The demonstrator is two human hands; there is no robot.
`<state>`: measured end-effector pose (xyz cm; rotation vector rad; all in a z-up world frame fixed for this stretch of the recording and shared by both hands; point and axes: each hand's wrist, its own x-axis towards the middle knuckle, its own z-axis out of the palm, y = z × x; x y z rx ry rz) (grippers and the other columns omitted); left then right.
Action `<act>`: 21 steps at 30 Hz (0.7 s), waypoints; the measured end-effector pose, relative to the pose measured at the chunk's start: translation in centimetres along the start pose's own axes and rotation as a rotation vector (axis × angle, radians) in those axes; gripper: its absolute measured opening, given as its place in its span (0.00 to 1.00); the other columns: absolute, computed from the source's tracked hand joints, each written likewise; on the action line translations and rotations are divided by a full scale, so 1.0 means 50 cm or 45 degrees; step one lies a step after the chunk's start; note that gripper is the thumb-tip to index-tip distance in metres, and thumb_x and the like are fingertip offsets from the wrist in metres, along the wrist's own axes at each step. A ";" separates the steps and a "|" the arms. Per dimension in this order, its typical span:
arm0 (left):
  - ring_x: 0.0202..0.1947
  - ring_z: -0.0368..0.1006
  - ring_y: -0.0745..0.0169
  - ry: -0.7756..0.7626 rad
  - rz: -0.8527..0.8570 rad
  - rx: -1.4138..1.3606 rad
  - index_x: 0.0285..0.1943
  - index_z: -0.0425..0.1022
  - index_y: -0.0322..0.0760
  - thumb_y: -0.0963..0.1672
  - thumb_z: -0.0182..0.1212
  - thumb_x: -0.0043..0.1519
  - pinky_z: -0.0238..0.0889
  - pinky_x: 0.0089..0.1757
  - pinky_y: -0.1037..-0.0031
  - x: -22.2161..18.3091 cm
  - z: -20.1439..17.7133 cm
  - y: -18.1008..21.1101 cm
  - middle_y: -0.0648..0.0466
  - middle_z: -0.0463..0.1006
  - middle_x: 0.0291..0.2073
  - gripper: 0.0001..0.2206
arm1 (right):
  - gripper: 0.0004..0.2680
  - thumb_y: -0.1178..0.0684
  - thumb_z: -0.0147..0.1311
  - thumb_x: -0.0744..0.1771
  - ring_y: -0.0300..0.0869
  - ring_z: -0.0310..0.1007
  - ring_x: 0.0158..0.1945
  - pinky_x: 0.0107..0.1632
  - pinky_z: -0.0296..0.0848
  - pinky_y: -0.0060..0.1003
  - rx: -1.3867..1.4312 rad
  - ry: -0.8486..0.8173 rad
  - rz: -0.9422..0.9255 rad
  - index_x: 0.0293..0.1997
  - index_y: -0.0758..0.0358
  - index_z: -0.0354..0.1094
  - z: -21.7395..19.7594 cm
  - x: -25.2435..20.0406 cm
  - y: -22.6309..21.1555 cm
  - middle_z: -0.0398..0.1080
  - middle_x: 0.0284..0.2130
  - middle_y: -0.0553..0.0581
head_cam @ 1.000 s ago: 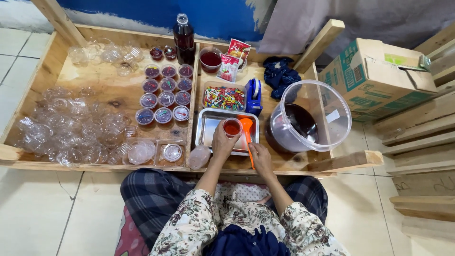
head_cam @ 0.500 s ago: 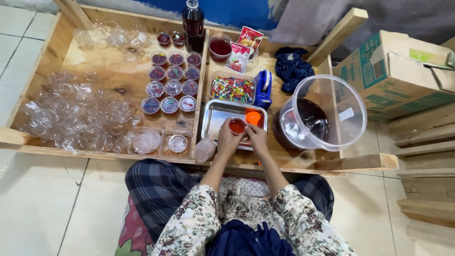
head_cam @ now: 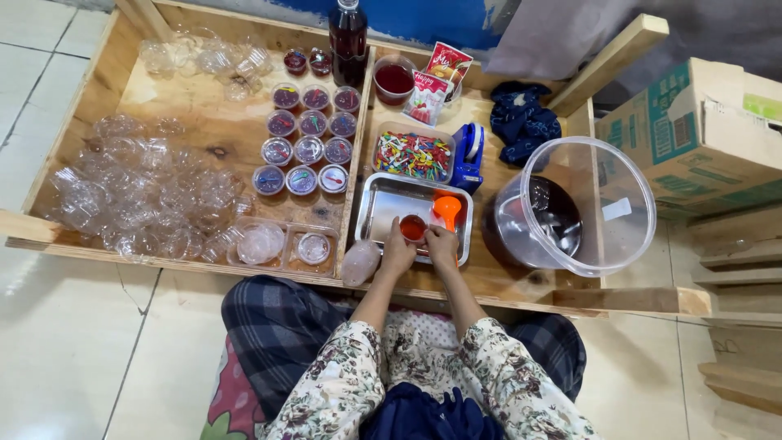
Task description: The person fills small cups with a dark liquid from a large container using a ladle, adds sprinkles by hand, and seals the cups with lids by hand.
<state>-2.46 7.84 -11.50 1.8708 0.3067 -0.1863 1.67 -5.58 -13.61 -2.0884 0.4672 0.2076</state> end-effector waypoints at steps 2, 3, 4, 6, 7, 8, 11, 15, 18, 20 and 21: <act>0.64 0.64 0.28 -0.014 -0.022 0.029 0.76 0.49 0.30 0.39 0.59 0.57 0.59 0.62 0.49 0.009 0.010 -0.019 0.27 0.67 0.61 0.36 | 0.12 0.53 0.56 0.65 0.41 0.79 0.24 0.28 0.75 0.29 0.006 0.003 0.024 0.50 0.64 0.77 0.001 -0.011 -0.008 0.77 0.21 0.59; 0.64 0.64 0.29 -0.031 -0.043 0.059 0.76 0.49 0.31 0.38 0.57 0.56 0.59 0.63 0.51 0.014 0.013 -0.029 0.28 0.67 0.61 0.35 | 0.12 0.54 0.55 0.65 0.43 0.79 0.24 0.28 0.76 0.30 0.014 0.008 0.050 0.51 0.66 0.76 0.004 -0.016 -0.012 0.77 0.22 0.61; 0.64 0.64 0.29 -0.026 -0.051 0.059 0.76 0.49 0.31 0.38 0.57 0.56 0.59 0.63 0.51 0.014 0.008 -0.026 0.28 0.67 0.61 0.35 | 0.12 0.54 0.55 0.65 0.43 0.79 0.24 0.28 0.76 0.30 0.011 -0.001 0.051 0.51 0.66 0.76 0.009 -0.016 -0.011 0.77 0.22 0.61; 0.64 0.65 0.29 -0.040 -0.058 -0.001 0.75 0.51 0.30 0.38 0.55 0.56 0.60 0.62 0.51 0.012 -0.001 -0.022 0.27 0.68 0.60 0.34 | 0.12 0.53 0.56 0.65 0.45 0.80 0.26 0.32 0.77 0.37 -0.107 0.036 0.059 0.50 0.64 0.77 0.020 -0.016 -0.008 0.78 0.26 0.64; 0.64 0.65 0.29 -0.032 -0.068 -0.004 0.75 0.51 0.30 0.38 0.55 0.56 0.60 0.62 0.51 0.009 -0.004 -0.018 0.27 0.68 0.60 0.34 | 0.12 0.53 0.56 0.65 0.45 0.80 0.26 0.32 0.77 0.37 -0.112 0.025 0.059 0.50 0.64 0.77 0.026 -0.007 0.010 0.78 0.26 0.64; 0.64 0.64 0.30 -0.048 -0.093 0.005 0.76 0.52 0.30 0.38 0.54 0.57 0.59 0.63 0.51 0.009 -0.009 -0.012 0.28 0.68 0.61 0.33 | 0.12 0.52 0.56 0.65 0.44 0.80 0.27 0.33 0.78 0.36 -0.111 0.036 0.084 0.51 0.62 0.77 0.034 0.004 0.025 0.78 0.26 0.62; 0.65 0.63 0.31 -0.057 -0.118 0.010 0.76 0.53 0.31 0.39 0.52 0.58 0.57 0.64 0.52 0.007 -0.018 -0.001 0.28 0.67 0.62 0.32 | 0.12 0.51 0.56 0.65 0.44 0.81 0.28 0.35 0.78 0.37 -0.119 0.039 0.095 0.52 0.59 0.77 0.050 0.010 0.033 0.79 0.28 0.60; 0.64 0.65 0.30 -0.051 -0.081 -0.033 0.73 0.58 0.30 0.38 0.51 0.57 0.60 0.62 0.53 -0.035 -0.062 0.091 0.28 0.70 0.60 0.30 | 0.12 0.52 0.55 0.66 0.50 0.81 0.34 0.40 0.79 0.40 -0.158 0.055 -0.041 0.53 0.63 0.76 0.030 -0.016 0.012 0.78 0.32 0.64; 0.64 0.66 0.34 -0.058 -0.029 -0.001 0.73 0.59 0.32 0.39 0.52 0.59 0.60 0.63 0.54 0.002 -0.037 0.038 0.31 0.71 0.60 0.29 | 0.15 0.55 0.54 0.68 0.68 0.73 0.51 0.56 0.70 0.55 -0.385 0.123 -0.384 0.58 0.76 0.70 -0.011 -0.084 -0.090 0.70 0.43 0.74; 0.61 0.69 0.37 -0.039 -0.021 0.001 0.73 0.62 0.36 0.40 0.52 0.59 0.63 0.60 0.55 -0.003 -0.065 0.061 0.34 0.73 0.59 0.28 | 0.14 0.56 0.54 0.67 0.64 0.73 0.49 0.55 0.70 0.53 -0.378 0.146 -0.481 0.58 0.72 0.71 -0.007 -0.092 -0.122 0.69 0.43 0.72; 0.59 0.72 0.40 -0.033 -0.005 0.006 0.72 0.64 0.40 0.40 0.52 0.60 0.65 0.58 0.55 -0.005 -0.079 0.073 0.37 0.75 0.57 0.27 | 0.14 0.56 0.54 0.67 0.61 0.73 0.47 0.54 0.70 0.50 -0.368 0.180 -0.570 0.58 0.69 0.71 -0.005 -0.096 -0.139 0.68 0.42 0.69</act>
